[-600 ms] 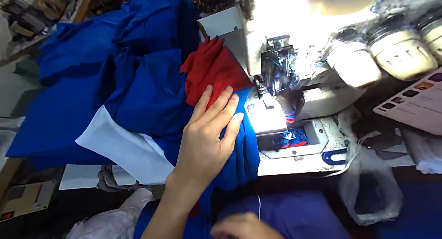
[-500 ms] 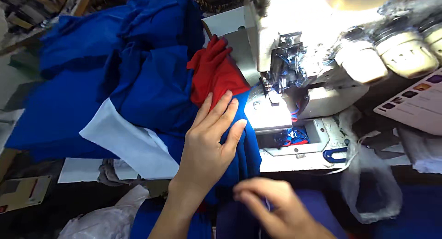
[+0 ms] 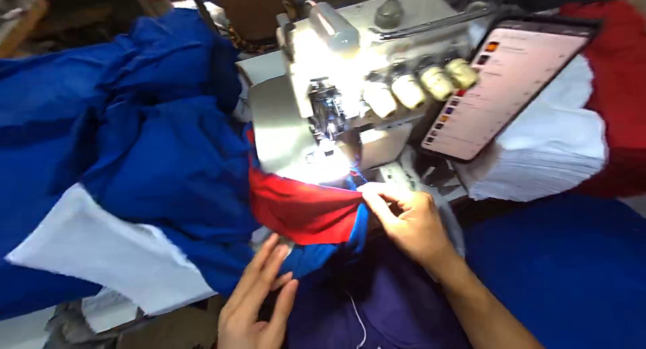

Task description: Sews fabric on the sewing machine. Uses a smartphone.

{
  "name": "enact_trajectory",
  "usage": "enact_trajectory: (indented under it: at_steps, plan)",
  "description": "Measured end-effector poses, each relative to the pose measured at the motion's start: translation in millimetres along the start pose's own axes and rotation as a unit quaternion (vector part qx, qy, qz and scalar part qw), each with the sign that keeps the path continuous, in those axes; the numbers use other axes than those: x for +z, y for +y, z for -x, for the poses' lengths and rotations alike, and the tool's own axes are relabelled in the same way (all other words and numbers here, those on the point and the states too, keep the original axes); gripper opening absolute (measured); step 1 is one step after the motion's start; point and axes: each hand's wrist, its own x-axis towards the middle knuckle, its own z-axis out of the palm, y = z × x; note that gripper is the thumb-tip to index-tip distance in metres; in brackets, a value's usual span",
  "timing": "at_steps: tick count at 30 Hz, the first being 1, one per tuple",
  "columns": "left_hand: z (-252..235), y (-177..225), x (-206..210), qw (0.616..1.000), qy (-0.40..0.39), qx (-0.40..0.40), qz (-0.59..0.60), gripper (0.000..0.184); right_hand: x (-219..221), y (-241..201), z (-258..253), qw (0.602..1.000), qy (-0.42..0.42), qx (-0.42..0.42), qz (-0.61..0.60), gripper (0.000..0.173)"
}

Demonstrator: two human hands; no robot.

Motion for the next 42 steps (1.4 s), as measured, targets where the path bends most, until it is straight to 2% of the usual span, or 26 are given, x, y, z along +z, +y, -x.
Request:
enact_trajectory:
  at_steps: [5, 9, 12, 15, 17, 23, 27, 33, 42]
  plan:
    - [-19.3, 3.5, 15.8, 0.961, 0.125, -0.136, 0.205, 0.055, -18.8, -10.2, 8.6, 0.987, 0.081, -0.088, 0.109, 0.026]
    - [-27.6, -6.7, 21.8, 0.955, 0.153, -0.157, 0.201, 0.051, -44.6, 17.7, 1.2, 0.916, 0.207, -0.15, 0.308, 0.033]
    - [-30.1, -10.0, 20.9, 0.951, 0.174, -0.183, 0.182, 0.041, -74.3, 44.8, -14.2, 0.87, 0.288, -0.17, 0.361, 0.05]
    - [-29.2, -8.4, 23.4, 0.951, 0.182, -0.18, 0.173, 0.033, -85.3, 64.2, -28.9, 0.876, 0.309, -0.19, 0.319, 0.07]
    - [-29.1, -7.5, 25.2, 0.951, 0.188, -0.178, 0.169, 0.029, -83.8, 67.4, -34.1, 0.879, 0.306, -0.2, 0.305, 0.074]
    - [-26.7, -8.5, 26.0, 0.951, 0.188, -0.181, 0.165, 0.026, -75.6, 62.3, -38.4, 0.877, 0.284, -0.168, 0.351, 0.065]
    - [-26.9, -8.1, 26.6, 0.948, 0.193, -0.191, 0.166, 0.026, -74.2, 57.6, -40.1, 0.872, 0.262, -0.128, 0.394, 0.067]
    - [-27.9, -7.6, 26.9, 0.947, 0.195, -0.193, 0.167, 0.025, -78.2, 63.8, -33.5, 0.887, 0.299, -0.156, 0.315, 0.079]
    - [-30.0, -4.6, 29.6, 0.947, 0.2, -0.187, 0.169, 0.027, -69.8, 64.2, -15.6, 0.879, 0.345, -0.188, 0.271, 0.064]
